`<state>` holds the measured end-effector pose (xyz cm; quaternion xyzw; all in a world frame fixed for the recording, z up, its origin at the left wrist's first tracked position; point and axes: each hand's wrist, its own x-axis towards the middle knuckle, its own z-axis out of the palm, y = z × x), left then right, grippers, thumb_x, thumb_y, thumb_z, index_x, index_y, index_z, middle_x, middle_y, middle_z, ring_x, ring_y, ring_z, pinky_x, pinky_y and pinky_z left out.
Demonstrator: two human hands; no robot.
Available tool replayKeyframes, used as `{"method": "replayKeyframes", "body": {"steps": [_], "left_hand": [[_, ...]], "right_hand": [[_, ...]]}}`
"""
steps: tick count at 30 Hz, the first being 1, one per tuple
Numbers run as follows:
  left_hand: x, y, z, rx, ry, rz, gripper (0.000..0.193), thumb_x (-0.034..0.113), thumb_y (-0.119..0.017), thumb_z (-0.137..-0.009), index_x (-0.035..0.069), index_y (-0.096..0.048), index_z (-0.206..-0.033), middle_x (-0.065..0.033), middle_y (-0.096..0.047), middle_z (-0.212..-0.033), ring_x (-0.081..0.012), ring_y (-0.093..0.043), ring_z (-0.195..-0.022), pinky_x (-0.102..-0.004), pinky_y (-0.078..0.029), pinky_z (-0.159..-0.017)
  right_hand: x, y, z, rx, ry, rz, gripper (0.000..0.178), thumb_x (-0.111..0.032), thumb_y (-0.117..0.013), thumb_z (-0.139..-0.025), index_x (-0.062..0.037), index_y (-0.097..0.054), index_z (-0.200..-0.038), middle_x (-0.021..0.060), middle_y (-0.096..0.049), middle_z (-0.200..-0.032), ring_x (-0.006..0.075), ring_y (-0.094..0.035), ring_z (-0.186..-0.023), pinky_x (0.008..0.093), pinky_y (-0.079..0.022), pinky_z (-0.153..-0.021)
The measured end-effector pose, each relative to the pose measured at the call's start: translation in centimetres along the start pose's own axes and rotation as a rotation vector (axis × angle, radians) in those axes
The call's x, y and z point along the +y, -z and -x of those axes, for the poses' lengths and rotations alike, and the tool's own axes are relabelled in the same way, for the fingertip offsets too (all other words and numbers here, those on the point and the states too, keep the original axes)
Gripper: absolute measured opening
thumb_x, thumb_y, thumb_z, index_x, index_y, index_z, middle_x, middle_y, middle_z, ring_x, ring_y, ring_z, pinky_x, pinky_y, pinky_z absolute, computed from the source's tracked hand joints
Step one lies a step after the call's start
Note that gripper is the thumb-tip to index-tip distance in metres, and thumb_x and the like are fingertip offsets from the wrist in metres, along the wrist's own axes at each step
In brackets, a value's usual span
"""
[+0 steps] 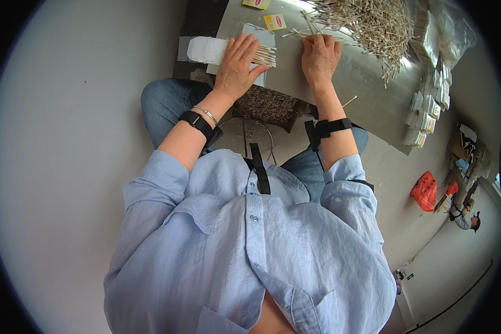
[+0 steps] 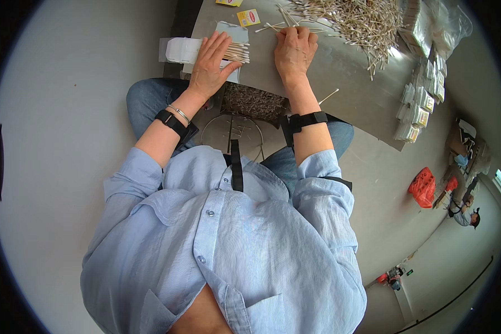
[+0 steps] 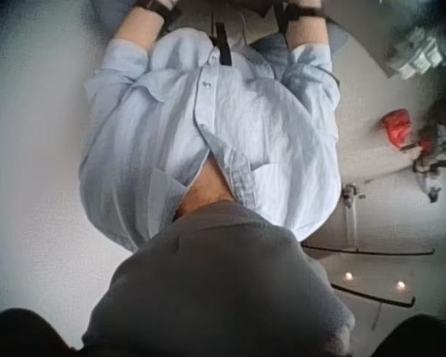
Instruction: Packaging small cotton-tipped swabs into small plastic bags and sealing them with labels.
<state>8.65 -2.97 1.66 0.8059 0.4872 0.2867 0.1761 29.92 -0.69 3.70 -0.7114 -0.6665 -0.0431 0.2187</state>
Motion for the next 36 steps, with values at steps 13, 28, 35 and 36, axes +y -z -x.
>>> {"method": "replayKeyframes", "body": {"steps": [13, 28, 35, 36], "left_hand": [[0.3, 1.7, 0.1, 0.167, 0.171, 0.415, 0.059, 0.005, -0.058, -0.087, 0.001, -0.035, -0.140, -0.0199, -0.043, -0.140, -0.0326, -0.039, -0.133, -0.0386, -0.032, -0.110], [-1.2, 1.5, 0.5, 0.184, 0.241, 0.810, 0.046, 0.024, -0.034, -0.103, 0.001, -0.032, -0.143, -0.0172, -0.039, -0.145, -0.0261, -0.035, -0.137, -0.0349, -0.026, -0.113], [-1.3, 2.0, 0.1, 0.120, 0.206, 0.892, 0.055, 0.038, -0.031, -0.103, 0.000, -0.030, -0.144, -0.0188, -0.037, -0.145, -0.0268, -0.033, -0.137, -0.0351, -0.023, -0.114], [-1.3, 2.0, 0.2, 0.116, 0.208, 0.889, 0.056, 0.038, -0.030, -0.103, 0.000, -0.030, -0.144, -0.0190, -0.037, -0.146, -0.0269, -0.033, -0.138, -0.0350, -0.022, -0.114]], "right_hand": [[-6.0, -0.2, 2.0, -0.025, 0.100, -0.445, 0.037, -0.004, -0.057, -0.084, -0.0053, -0.056, -0.121, 0.0124, -0.056, -0.121, 0.0335, -0.049, -0.114, 0.0434, -0.039, -0.096], [-9.0, 0.1, 6.1, -0.273, 0.149, -0.127, 0.078, -0.043, -0.050, -0.092, 0.0085, -0.020, -0.143, 0.0276, -0.016, -0.151, 0.0395, -0.009, -0.143, 0.0480, -0.007, -0.116], [-9.0, -0.3, 6.5, -0.394, 0.282, 0.068, 0.089, -0.063, -0.038, -0.090, 0.0055, -0.023, -0.144, 0.0238, -0.015, -0.153, 0.0369, -0.008, -0.144, 0.0476, -0.006, -0.116], [-9.2, -0.2, 6.5, -0.402, 0.290, 0.110, 0.089, -0.064, -0.035, -0.090, 0.0043, -0.023, -0.145, 0.0226, -0.016, -0.153, 0.0363, -0.009, -0.144, 0.0474, -0.006, -0.116]]}}
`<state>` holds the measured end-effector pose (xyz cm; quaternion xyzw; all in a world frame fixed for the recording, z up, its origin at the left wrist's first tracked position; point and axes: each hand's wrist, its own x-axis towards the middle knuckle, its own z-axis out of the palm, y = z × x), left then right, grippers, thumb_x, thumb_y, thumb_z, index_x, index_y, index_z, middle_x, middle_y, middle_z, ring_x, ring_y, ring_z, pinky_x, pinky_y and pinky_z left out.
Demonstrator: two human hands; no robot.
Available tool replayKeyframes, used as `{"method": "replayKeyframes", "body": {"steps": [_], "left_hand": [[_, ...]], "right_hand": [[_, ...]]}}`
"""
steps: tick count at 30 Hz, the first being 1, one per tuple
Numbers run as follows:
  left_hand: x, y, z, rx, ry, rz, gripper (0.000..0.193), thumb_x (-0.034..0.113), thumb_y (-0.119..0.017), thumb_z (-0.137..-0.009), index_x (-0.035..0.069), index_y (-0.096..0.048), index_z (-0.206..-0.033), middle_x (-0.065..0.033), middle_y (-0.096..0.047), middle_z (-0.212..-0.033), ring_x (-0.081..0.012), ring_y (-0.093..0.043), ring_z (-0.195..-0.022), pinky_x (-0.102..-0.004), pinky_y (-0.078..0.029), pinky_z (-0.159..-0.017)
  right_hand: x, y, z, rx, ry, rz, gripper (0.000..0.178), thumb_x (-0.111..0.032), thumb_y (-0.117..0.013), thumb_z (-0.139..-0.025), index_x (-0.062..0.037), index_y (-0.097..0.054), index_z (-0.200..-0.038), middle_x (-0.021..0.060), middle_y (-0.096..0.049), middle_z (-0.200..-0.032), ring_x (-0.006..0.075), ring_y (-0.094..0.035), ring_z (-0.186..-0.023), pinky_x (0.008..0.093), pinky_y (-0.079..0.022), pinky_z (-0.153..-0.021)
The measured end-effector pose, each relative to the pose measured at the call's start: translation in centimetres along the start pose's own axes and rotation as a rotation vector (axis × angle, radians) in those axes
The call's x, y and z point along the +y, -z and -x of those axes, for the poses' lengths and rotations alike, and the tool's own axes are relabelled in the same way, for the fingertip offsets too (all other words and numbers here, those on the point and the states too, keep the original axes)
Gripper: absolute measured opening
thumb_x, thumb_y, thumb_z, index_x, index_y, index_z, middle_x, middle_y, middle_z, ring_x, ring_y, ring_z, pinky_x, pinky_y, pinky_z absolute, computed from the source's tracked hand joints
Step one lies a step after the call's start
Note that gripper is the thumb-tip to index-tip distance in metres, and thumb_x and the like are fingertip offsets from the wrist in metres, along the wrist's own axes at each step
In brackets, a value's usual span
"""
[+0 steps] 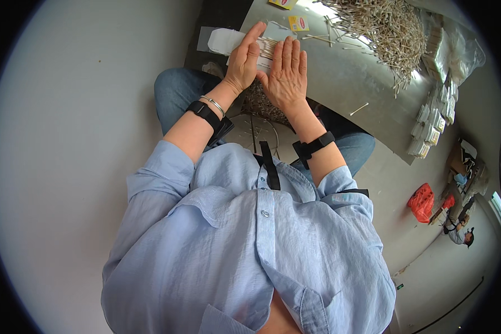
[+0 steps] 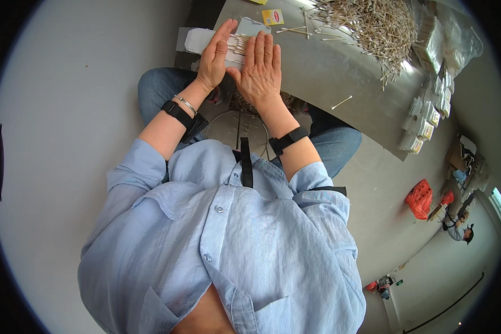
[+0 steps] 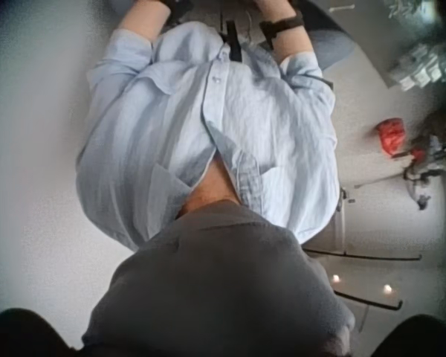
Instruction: Packaging small cotton-tipped swabs into small plastic bags and sealing them with labels.
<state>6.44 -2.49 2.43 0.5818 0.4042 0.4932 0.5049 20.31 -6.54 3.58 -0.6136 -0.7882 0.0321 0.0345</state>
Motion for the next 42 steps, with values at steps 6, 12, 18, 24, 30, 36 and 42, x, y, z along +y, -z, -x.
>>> {"method": "replayKeyframes", "body": {"steps": [6, 12, 18, 24, 30, 36, 42], "left_hand": [[-0.2, 0.2, 0.0, -0.013, -0.001, 0.027, 0.060, 0.041, -0.029, -0.103, -0.002, -0.028, -0.144, -0.0194, -0.036, -0.146, -0.0269, -0.031, -0.138, -0.0345, -0.022, -0.115], [-0.2, -0.1, 0.0, 0.021, -0.006, 0.045, 0.060, 0.042, -0.029, -0.103, -0.002, -0.029, -0.144, -0.0191, -0.036, -0.146, -0.0270, -0.031, -0.138, -0.0346, -0.020, -0.115], [-0.5, -0.4, 0.0, 0.119, -0.024, 0.064, 0.059, 0.041, -0.029, -0.103, -0.001, -0.029, -0.144, -0.0185, -0.034, -0.147, -0.0286, -0.030, -0.139, -0.0364, -0.020, -0.115], [-0.3, -0.3, -0.1, 0.073, -0.018, 0.049, 0.061, 0.043, -0.031, -0.102, -0.002, -0.030, -0.143, -0.0180, -0.035, -0.147, -0.0288, -0.029, -0.139, -0.0361, -0.020, -0.115], [-0.2, -0.1, 0.2, 0.010, -0.017, -0.039, 0.063, 0.046, -0.031, -0.101, -0.002, -0.032, -0.143, -0.0181, -0.036, -0.146, -0.0276, -0.030, -0.138, -0.0352, -0.021, -0.114], [-0.2, -0.5, -0.3, 0.130, -0.022, -0.075, 0.056, 0.042, -0.032, -0.101, 0.002, -0.039, -0.140, -0.0218, -0.038, -0.144, -0.0343, -0.031, -0.138, -0.0368, -0.025, -0.112], [0.5, -0.6, -0.4, 0.050, -0.035, -0.182, 0.057, 0.042, -0.032, -0.102, 0.002, -0.036, -0.142, -0.0207, -0.037, -0.146, -0.0345, -0.027, -0.139, -0.0378, -0.023, -0.113]], "right_hand": [[0.2, 0.2, 0.2, -0.023, 0.050, -0.011, 0.089, -0.068, -0.032, -0.088, -0.0007, -0.024, -0.146, 0.0203, -0.018, -0.154, 0.0355, -0.011, -0.144, 0.0473, -0.006, -0.116], [0.9, 0.3, -0.2, 0.009, 0.081, -0.068, 0.088, -0.068, -0.034, -0.087, -0.0028, -0.026, -0.146, 0.0201, -0.020, -0.153, 0.0365, -0.013, -0.143, 0.0486, -0.009, -0.116], [0.7, 0.1, -0.4, 0.148, -0.012, -0.359, 0.072, -0.045, -0.046, -0.093, 0.0012, -0.026, -0.144, 0.0209, -0.022, -0.152, 0.0386, -0.016, -0.142, 0.0494, -0.011, -0.115], [0.1, -0.4, -1.8, 0.103, 0.005, -0.240, 0.065, -0.035, -0.048, -0.093, 0.0020, -0.028, -0.143, 0.0213, -0.026, -0.150, 0.0374, -0.018, -0.142, 0.0495, -0.011, -0.115], [-1.1, -0.6, -1.9, 0.103, 0.013, -0.270, 0.060, -0.032, -0.047, -0.094, 0.0018, -0.032, -0.141, 0.0216, -0.027, -0.149, 0.0376, -0.020, -0.141, 0.0500, -0.011, -0.115], [0.8, -0.8, -2.7, 0.486, -0.182, -0.915, 0.048, -0.024, -0.041, -0.098, 0.0050, -0.035, -0.136, 0.0246, -0.029, -0.147, 0.0391, -0.021, -0.140, 0.0489, -0.016, -0.114], [-0.6, -0.5, -3.6, 0.528, -0.236, -1.137, 0.048, -0.029, -0.034, -0.102, 0.0054, -0.036, -0.135, 0.0253, -0.034, -0.145, 0.0378, -0.027, -0.139, 0.0418, -0.022, -0.113]]}}
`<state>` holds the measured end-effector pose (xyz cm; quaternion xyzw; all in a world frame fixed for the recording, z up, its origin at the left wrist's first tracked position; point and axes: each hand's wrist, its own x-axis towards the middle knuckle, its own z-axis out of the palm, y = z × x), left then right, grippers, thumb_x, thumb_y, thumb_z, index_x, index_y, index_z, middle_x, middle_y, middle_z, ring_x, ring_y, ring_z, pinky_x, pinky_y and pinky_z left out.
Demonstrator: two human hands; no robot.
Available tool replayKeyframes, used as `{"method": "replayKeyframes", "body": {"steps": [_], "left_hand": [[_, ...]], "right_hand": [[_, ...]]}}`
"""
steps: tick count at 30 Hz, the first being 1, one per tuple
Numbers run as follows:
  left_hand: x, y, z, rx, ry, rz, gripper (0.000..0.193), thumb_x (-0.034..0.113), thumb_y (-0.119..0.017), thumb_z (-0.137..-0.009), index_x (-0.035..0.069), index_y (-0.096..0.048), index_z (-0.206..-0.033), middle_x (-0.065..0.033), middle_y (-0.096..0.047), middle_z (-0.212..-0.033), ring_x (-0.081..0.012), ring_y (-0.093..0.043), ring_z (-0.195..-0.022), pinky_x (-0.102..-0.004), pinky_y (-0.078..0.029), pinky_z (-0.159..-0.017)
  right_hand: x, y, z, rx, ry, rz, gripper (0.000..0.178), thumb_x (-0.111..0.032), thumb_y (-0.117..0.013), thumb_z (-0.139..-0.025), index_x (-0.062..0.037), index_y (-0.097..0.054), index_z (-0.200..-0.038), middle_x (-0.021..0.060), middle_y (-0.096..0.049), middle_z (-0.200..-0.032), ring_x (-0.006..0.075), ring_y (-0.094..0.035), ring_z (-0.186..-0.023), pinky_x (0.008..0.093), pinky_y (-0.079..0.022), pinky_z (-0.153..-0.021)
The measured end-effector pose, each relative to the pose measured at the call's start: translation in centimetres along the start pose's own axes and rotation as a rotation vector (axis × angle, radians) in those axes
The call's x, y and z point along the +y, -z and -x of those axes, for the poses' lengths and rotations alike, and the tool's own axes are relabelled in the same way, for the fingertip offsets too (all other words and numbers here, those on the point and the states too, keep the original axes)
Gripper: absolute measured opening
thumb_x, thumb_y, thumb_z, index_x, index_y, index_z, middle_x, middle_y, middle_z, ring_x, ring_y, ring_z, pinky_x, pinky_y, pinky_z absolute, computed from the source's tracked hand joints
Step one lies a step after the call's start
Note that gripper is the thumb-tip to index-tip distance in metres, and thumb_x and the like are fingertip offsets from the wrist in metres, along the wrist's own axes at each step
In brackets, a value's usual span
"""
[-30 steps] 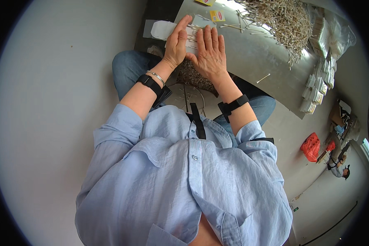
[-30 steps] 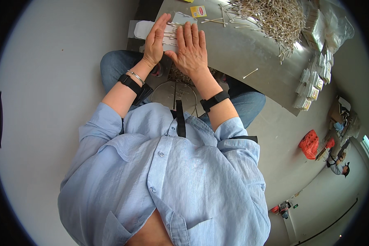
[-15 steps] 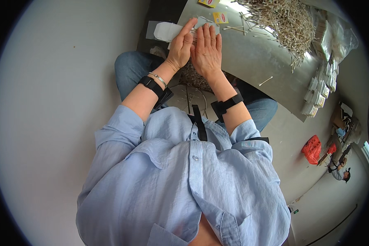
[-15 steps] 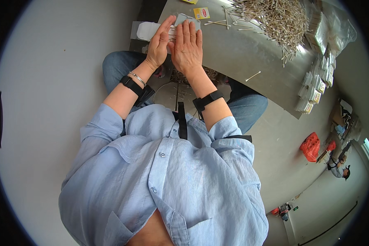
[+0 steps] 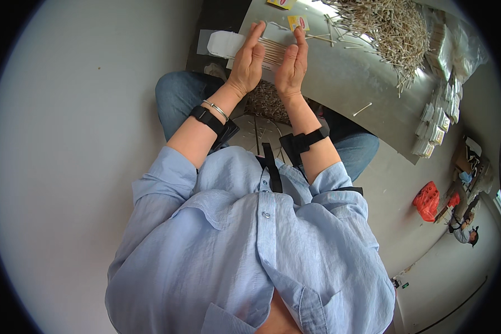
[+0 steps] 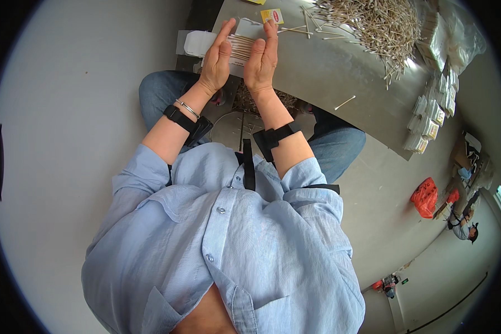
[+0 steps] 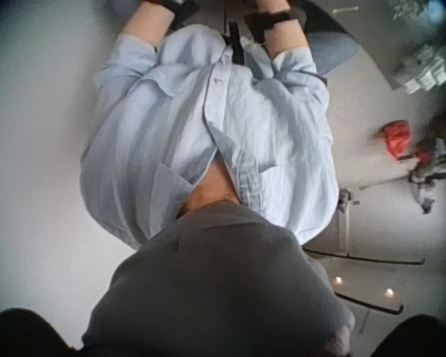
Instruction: Packaging small cotton-tipped swabs into small plastic bags and sealing them with labels.
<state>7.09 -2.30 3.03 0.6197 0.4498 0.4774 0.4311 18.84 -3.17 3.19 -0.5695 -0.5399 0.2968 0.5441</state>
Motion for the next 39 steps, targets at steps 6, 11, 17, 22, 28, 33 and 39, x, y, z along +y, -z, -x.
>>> {"method": "replayKeyframes", "body": {"steps": [6, 11, 17, 22, 28, 33, 39], "left_hand": [[-0.3, 0.3, 0.0, -0.067, -0.007, 0.020, 0.062, 0.047, -0.030, -0.101, 0.001, -0.035, -0.143, -0.0184, -0.038, -0.146, -0.0305, -0.029, -0.140, -0.0359, -0.022, -0.113], [-0.3, 0.0, 0.0, 0.064, 0.096, 0.372, 0.065, 0.048, -0.031, -0.100, -0.001, -0.032, -0.143, -0.0190, -0.037, -0.146, -0.0289, -0.030, -0.139, -0.0349, -0.023, -0.113], [-0.3, 0.2, -0.2, -0.001, 0.057, 0.263, 0.066, 0.049, -0.029, -0.101, -0.002, -0.032, -0.142, -0.0187, -0.038, -0.145, -0.0270, -0.033, -0.137, -0.0329, -0.024, -0.112], [-0.4, 0.2, -0.2, 0.036, 0.071, 0.303, 0.065, 0.049, -0.029, -0.101, -0.002, -0.033, -0.142, -0.0183, -0.039, -0.145, -0.0272, -0.033, -0.137, -0.0335, -0.024, -0.112], [-0.6, 0.7, -1.1, 0.036, 0.053, 0.256, 0.067, 0.050, -0.026, -0.101, -0.002, -0.028, -0.144, -0.0182, -0.032, -0.148, -0.0275, -0.027, -0.140, -0.0360, -0.018, -0.116], [-0.6, 0.9, -1.7, -0.083, 0.078, 0.229, 0.069, 0.052, -0.026, -0.100, -0.002, -0.030, -0.143, -0.0181, -0.034, -0.147, -0.0267, -0.029, -0.139, -0.0354, -0.018, -0.116], [-0.9, 1.0, -1.7, -0.091, 0.105, 0.344, 0.073, 0.055, -0.026, -0.099, -0.002, -0.030, -0.143, -0.0179, -0.033, -0.148, -0.0261, -0.027, -0.140, -0.0363, -0.016, -0.116]], "right_hand": [[0.1, 0.3, 0.3, -0.066, 0.021, -0.009, 0.050, -0.027, -0.036, -0.100, 0.0060, -0.033, -0.137, 0.0265, -0.030, -0.147, 0.0395, -0.023, -0.140, 0.0427, -0.020, -0.114], [-0.7, 1.3, 1.3, -0.221, 0.130, 0.506, 0.064, -0.030, -0.044, -0.097, 0.0088, -0.022, -0.142, 0.0293, -0.020, -0.150, 0.0428, -0.014, -0.142, 0.0479, -0.012, -0.115], [-0.4, 0.7, 2.3, -0.441, 0.171, 0.822, 0.078, -0.045, -0.045, -0.094, 0.0092, -0.019, -0.143, 0.0291, -0.018, -0.150, 0.0432, -0.012, -0.142, 0.0502, -0.009, -0.115], [-0.4, 0.1, 2.1, -0.449, 0.183, 0.925, 0.083, -0.049, -0.046, -0.092, 0.0087, -0.019, -0.144, 0.0281, -0.018, -0.151, 0.0417, -0.012, -0.142, 0.0489, -0.009, -0.115], [-1.3, 1.8, 2.1, -0.526, 0.247, 0.935, 0.082, -0.048, -0.047, -0.092, 0.0065, -0.017, -0.145, 0.0260, -0.014, -0.153, 0.0400, -0.009, -0.143, 0.0486, -0.007, -0.116], [0.1, 1.0, 1.6, -0.486, 0.197, 0.965, 0.081, -0.049, -0.046, -0.092, 0.0051, -0.017, -0.146, 0.0242, -0.014, -0.153, 0.0383, -0.008, -0.144, 0.0482, -0.007, -0.116], [-0.6, 0.8, 1.2, -0.458, 0.197, 1.003, 0.083, -0.054, -0.043, -0.092, 0.0040, -0.019, -0.146, 0.0225, -0.016, -0.153, 0.0363, -0.009, -0.144, 0.0473, -0.007, -0.116]]}}
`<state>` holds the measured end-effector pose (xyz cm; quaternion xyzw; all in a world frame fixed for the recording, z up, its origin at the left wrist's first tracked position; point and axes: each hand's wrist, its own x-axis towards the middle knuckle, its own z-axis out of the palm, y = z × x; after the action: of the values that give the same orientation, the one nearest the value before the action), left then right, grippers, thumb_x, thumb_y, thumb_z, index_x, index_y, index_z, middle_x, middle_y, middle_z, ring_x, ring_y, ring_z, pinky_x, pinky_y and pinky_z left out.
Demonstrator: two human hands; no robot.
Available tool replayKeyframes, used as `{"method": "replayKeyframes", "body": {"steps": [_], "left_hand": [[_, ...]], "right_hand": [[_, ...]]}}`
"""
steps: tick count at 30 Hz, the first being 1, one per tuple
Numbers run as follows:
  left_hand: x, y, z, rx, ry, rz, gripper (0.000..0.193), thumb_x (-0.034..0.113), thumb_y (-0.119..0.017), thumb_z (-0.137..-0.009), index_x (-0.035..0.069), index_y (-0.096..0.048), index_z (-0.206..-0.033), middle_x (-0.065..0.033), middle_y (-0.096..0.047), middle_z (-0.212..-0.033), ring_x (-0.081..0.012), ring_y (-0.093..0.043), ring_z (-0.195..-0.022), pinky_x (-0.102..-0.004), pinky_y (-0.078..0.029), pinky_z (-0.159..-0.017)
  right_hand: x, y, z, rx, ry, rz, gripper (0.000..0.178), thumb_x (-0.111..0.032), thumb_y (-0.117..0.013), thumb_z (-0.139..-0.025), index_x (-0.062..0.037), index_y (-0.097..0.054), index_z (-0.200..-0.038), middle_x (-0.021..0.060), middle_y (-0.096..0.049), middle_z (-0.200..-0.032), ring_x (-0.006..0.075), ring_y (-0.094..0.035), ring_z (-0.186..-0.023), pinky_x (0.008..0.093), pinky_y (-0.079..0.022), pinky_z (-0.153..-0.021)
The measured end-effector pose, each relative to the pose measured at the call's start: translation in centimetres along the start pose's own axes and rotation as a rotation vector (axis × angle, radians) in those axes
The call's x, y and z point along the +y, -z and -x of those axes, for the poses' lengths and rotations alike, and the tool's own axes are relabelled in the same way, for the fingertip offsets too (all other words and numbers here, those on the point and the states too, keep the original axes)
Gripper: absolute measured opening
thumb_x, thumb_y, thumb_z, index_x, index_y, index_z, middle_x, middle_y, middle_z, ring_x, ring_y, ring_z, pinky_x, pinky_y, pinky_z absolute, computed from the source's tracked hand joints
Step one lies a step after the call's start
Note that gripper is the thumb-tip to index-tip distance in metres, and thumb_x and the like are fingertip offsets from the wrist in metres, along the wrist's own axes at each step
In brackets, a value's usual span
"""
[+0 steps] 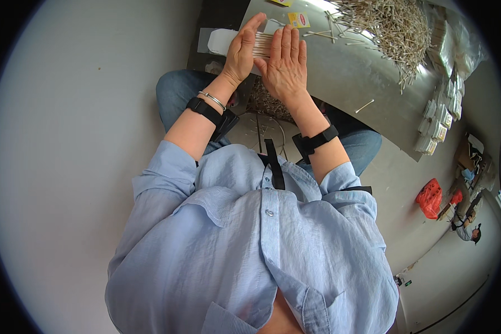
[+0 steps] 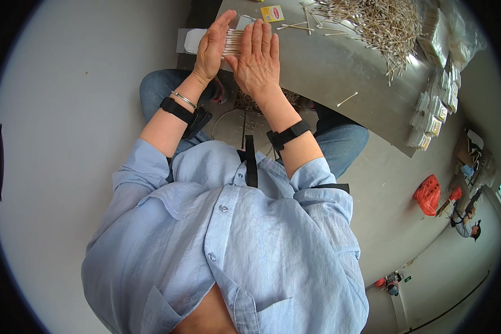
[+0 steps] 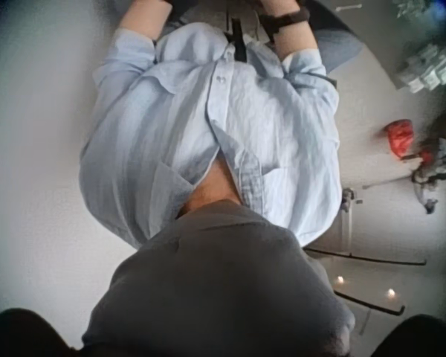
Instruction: Packaging small cotton-tipped swabs into small plastic bags and sealing them with labels.
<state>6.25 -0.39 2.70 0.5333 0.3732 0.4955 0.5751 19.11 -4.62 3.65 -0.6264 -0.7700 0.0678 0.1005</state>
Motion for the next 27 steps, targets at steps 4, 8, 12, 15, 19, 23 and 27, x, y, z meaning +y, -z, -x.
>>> {"method": "replayKeyframes", "body": {"steps": [4, 8, 12, 15, 19, 23, 27], "left_hand": [[-0.3, 0.3, 0.0, 0.006, -0.025, 0.074, 0.074, 0.056, -0.027, -0.098, -0.003, -0.028, -0.143, -0.0182, -0.032, -0.148, -0.0264, -0.024, -0.141, -0.0374, -0.012, -0.117], [-0.5, -0.2, 0.1, 0.057, -0.043, 0.058, 0.068, 0.052, -0.026, -0.100, -0.002, -0.037, -0.139, -0.0171, -0.041, -0.143, -0.0264, -0.035, -0.136, -0.0336, -0.025, -0.113], [-0.6, -0.1, -0.1, 0.042, -0.056, 0.023, 0.067, 0.052, -0.027, -0.100, -0.002, -0.038, -0.139, -0.0169, -0.041, -0.143, -0.0273, -0.037, -0.135, -0.0338, -0.026, -0.112], [-0.8, -0.3, 0.1, 0.072, -0.079, 0.019, 0.066, 0.051, -0.028, -0.100, -0.002, -0.040, -0.138, -0.0169, -0.042, -0.142, -0.0273, -0.037, -0.134, -0.0333, -0.027, -0.112], [-0.5, -0.9, 0.2, 0.112, -0.080, -0.054, 0.066, 0.051, -0.028, -0.100, -0.002, -0.043, -0.136, -0.0172, -0.043, -0.142, -0.0269, -0.037, -0.135, -0.0327, -0.028, -0.111], [-0.5, -0.5, 0.3, 0.073, -0.091, -0.020, 0.065, 0.051, -0.029, -0.100, -0.002, -0.043, -0.136, -0.0177, -0.045, -0.141, -0.0268, -0.038, -0.134, -0.0328, -0.028, -0.111], [-0.4, -0.2, 0.3, -0.024, -0.051, -0.058, 0.071, 0.052, -0.026, -0.100, -0.005, -0.035, -0.140, -0.0192, -0.038, -0.144, -0.0276, -0.032, -0.138, -0.0351, -0.022, -0.115]], "right_hand": [[-0.4, 0.4, 0.8, -0.066, 0.078, 0.049, 0.084, -0.058, -0.041, -0.091, 0.0034, -0.023, -0.145, 0.0212, -0.018, -0.153, 0.0346, -0.010, -0.144, 0.0466, -0.007, -0.116], [-0.1, -0.3, 0.5, -0.037, 0.059, -0.007, 0.084, -0.060, -0.039, -0.091, 0.0035, -0.025, -0.145, 0.0211, -0.019, -0.153, 0.0342, -0.011, -0.144, 0.0463, -0.007, -0.116], [0.0, -0.5, 0.0, -0.023, 0.059, 0.031, 0.086, -0.062, -0.037, -0.090, 0.0036, -0.024, -0.145, 0.0212, -0.019, -0.153, 0.0348, -0.012, -0.144, 0.0472, -0.007, -0.116], [-0.3, -0.7, 0.5, -0.037, 0.060, 0.032, 0.085, -0.060, -0.038, -0.091, 0.0037, -0.022, -0.145, 0.0211, -0.018, -0.153, 0.0352, -0.011, -0.144, 0.0480, -0.006, -0.116], [-0.9, -0.3, 1.4, -0.098, 0.050, 0.093, 0.081, -0.054, -0.040, -0.092, 0.0038, -0.020, -0.146, 0.0208, -0.016, -0.153, 0.0357, -0.009, -0.144, 0.0487, -0.006, -0.116], [-0.9, -0.6, 1.8, -0.080, 0.048, 0.026, 0.080, -0.052, -0.040, -0.093, 0.0041, -0.019, -0.146, 0.0213, -0.014, -0.154, 0.0361, -0.008, -0.144, 0.0481, -0.006, -0.116], [-1.0, -0.9, 1.7, -0.061, 0.041, -0.038, 0.080, -0.051, -0.040, -0.093, 0.0055, -0.018, -0.146, 0.0237, -0.013, -0.154, 0.0373, -0.007, -0.144, 0.0470, -0.006, -0.116]]}}
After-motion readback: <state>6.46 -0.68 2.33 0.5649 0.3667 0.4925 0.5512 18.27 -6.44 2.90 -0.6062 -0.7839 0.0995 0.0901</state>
